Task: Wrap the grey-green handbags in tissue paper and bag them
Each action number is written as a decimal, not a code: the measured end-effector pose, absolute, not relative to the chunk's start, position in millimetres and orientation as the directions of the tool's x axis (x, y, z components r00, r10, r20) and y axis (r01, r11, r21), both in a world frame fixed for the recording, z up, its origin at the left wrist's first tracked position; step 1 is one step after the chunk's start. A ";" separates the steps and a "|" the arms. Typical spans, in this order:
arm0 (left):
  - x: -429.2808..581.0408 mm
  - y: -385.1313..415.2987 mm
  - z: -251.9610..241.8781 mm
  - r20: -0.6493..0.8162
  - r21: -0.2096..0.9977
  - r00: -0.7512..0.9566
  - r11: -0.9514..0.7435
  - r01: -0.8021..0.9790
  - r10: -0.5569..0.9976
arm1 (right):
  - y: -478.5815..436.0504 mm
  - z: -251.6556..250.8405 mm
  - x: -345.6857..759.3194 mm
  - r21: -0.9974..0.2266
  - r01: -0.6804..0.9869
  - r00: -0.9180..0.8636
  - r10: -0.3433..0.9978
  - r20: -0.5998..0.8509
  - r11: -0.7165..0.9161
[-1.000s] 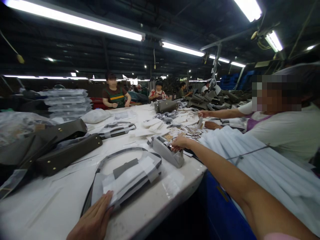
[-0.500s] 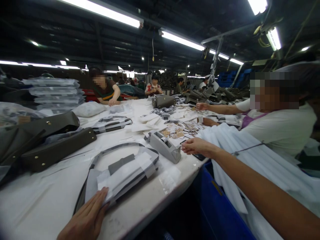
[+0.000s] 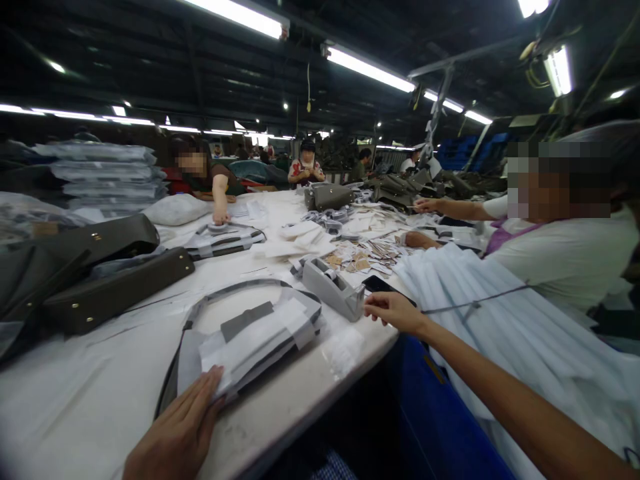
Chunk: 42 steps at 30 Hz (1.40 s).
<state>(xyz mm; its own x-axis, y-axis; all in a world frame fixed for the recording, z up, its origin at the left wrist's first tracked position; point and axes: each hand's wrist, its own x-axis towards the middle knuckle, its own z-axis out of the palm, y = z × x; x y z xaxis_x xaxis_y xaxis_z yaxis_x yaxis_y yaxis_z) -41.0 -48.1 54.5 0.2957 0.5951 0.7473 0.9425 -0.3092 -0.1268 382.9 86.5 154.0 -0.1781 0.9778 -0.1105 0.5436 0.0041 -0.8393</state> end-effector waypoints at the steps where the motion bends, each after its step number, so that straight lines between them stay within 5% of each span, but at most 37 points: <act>1: -40.4 -49.2 55.1 0.745 -0.114 0.286 -0.307 0.945 0.603 | 82.2 163.2 370.2 -0.818 0.571 -0.253 0.963 -0.092 0.071; 5: -36.9 -54.4 60.2 0.715 -0.057 0.248 -0.298 0.953 0.654 | 79.1 198.3 287.4 -0.653 0.599 -0.626 0.780 -0.021 0.463; 10: -33.8 -54.8 61.8 0.670 0.026 0.198 -0.289 0.957 0.715 | 101.7 206.3 157.3 -0.537 0.322 -0.931 0.363 -0.030 0.780; 16: -32.2 -56.0 57.4 0.666 0.088 0.153 -0.281 0.956 0.730 | 133.2 177.6 53.5 -0.218 0.184 -0.933 0.101 -0.345 0.958; 23: -31.0 -55.2 52.7 0.665 0.143 0.109 -0.269 0.952 0.739 | 136.1 160.3 9.2 0.010 0.075 -0.850 0.069 -0.523 0.997; 30: -31.9 -54.9 51.7 0.684 0.147 0.090 -0.258 0.955 0.724 | 168.1 150.2 0.7 0.012 0.076 -0.894 0.073 -0.442 0.997; 32: -32.5 -54.7 51.4 0.687 0.143 0.091 -0.257 0.956 0.721 | 182.8 142.8 1.7 -0.071 0.113 -0.912 0.076 -0.404 0.991; 37: -32.2 -54.6 49.7 0.673 0.149 0.098 -0.264 0.953 0.733 | 215.9 113.8 7.8 -0.493 0.359 -0.878 0.108 -0.466 0.792; 42: -31.9 -55.2 52.0 0.676 0.136 0.112 -0.272 0.953 0.728 | 228.8 111.3 22.3 -0.534 0.452 -0.870 0.222 -0.440 0.715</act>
